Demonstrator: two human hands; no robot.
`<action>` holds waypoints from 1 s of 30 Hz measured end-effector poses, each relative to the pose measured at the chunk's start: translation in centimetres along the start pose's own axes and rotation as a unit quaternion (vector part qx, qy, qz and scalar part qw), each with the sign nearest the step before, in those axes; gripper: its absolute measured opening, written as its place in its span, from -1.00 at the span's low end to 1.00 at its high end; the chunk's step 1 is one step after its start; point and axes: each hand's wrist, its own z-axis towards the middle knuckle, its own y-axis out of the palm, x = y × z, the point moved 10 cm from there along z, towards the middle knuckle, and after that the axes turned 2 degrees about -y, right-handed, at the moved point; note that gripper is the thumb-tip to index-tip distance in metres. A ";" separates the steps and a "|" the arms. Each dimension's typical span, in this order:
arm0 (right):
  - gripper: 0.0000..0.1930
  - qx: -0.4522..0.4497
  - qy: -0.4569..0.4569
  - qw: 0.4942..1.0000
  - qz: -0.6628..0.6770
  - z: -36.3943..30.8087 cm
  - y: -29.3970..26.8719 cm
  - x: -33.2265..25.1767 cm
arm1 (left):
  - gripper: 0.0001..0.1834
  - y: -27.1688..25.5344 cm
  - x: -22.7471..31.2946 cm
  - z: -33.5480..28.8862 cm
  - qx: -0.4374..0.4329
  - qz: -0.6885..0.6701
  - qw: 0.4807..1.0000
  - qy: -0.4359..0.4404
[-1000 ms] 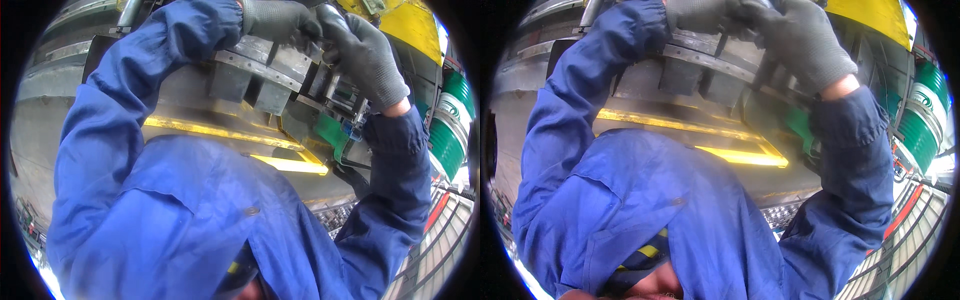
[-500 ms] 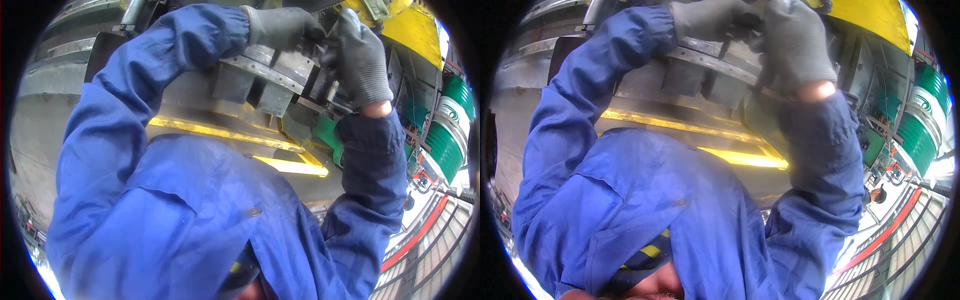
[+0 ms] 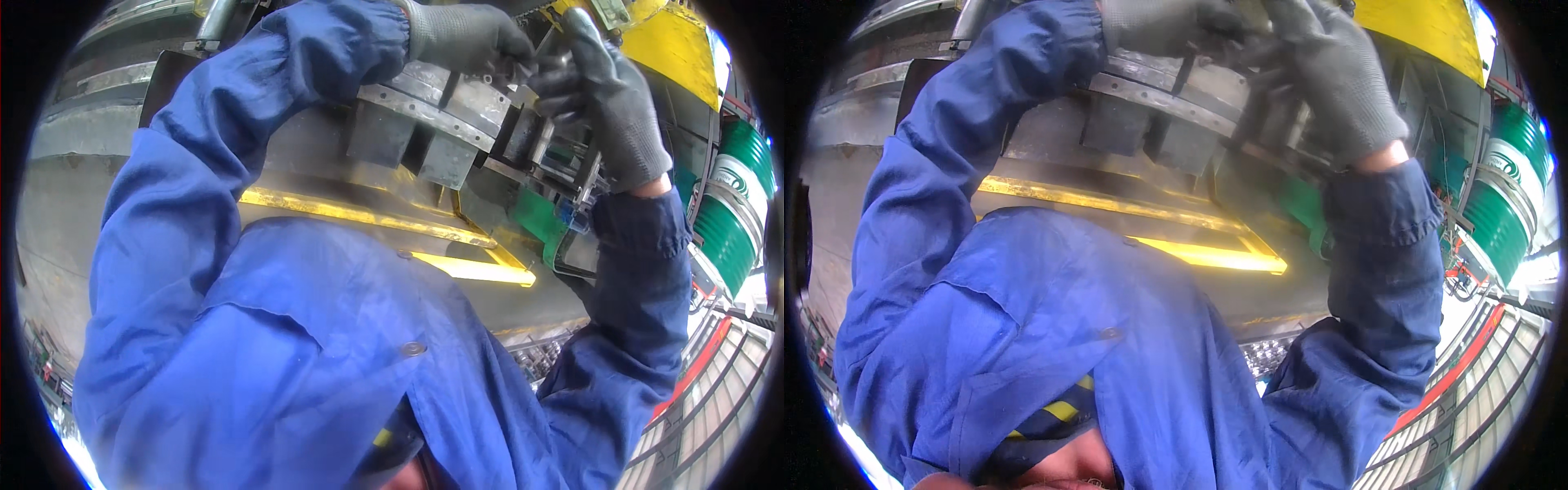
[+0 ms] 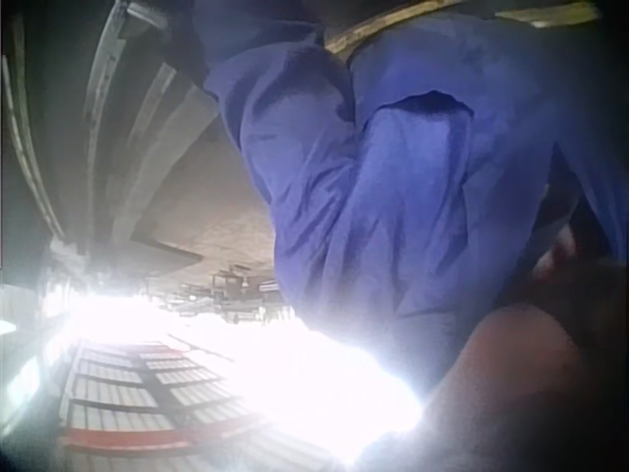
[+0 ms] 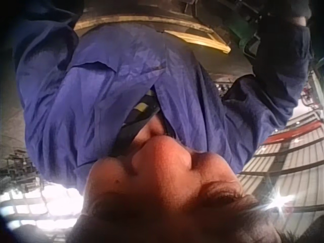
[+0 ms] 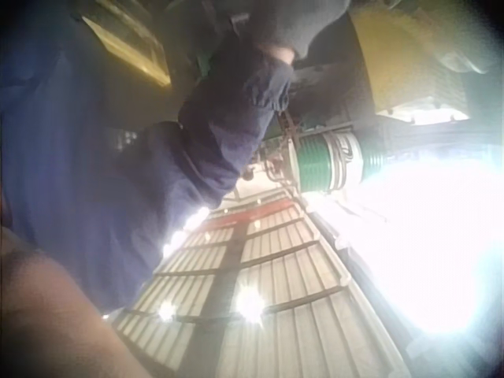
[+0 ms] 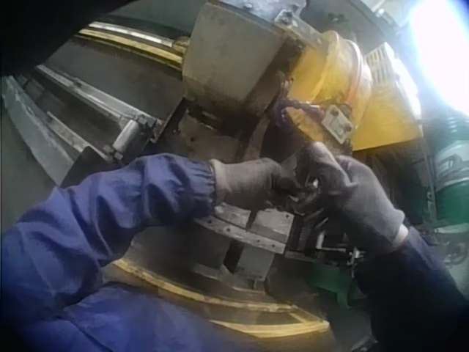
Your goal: Adjusting and operating a large industrial metal fabrication machine.
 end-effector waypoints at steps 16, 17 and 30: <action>-0.71 0.011 -0.114 0.973 -0.201 -2.5 -0.6 3.0 | -0.71 9.1 -4.0 -1.6 0.141 -0.304 0.933 -0.128; -0.72 0.015 -0.079 0.978 -0.194 -2.7 -0.7 3.9 | -0.71 9.7 -3.6 -1.1 0.139 -0.303 0.934 -0.126; -0.69 0.079 -0.197 0.963 -0.168 -1.5 -2.3 1.6 | -0.80 7.7 -2.0 0.9 0.145 -0.133 0.978 -0.075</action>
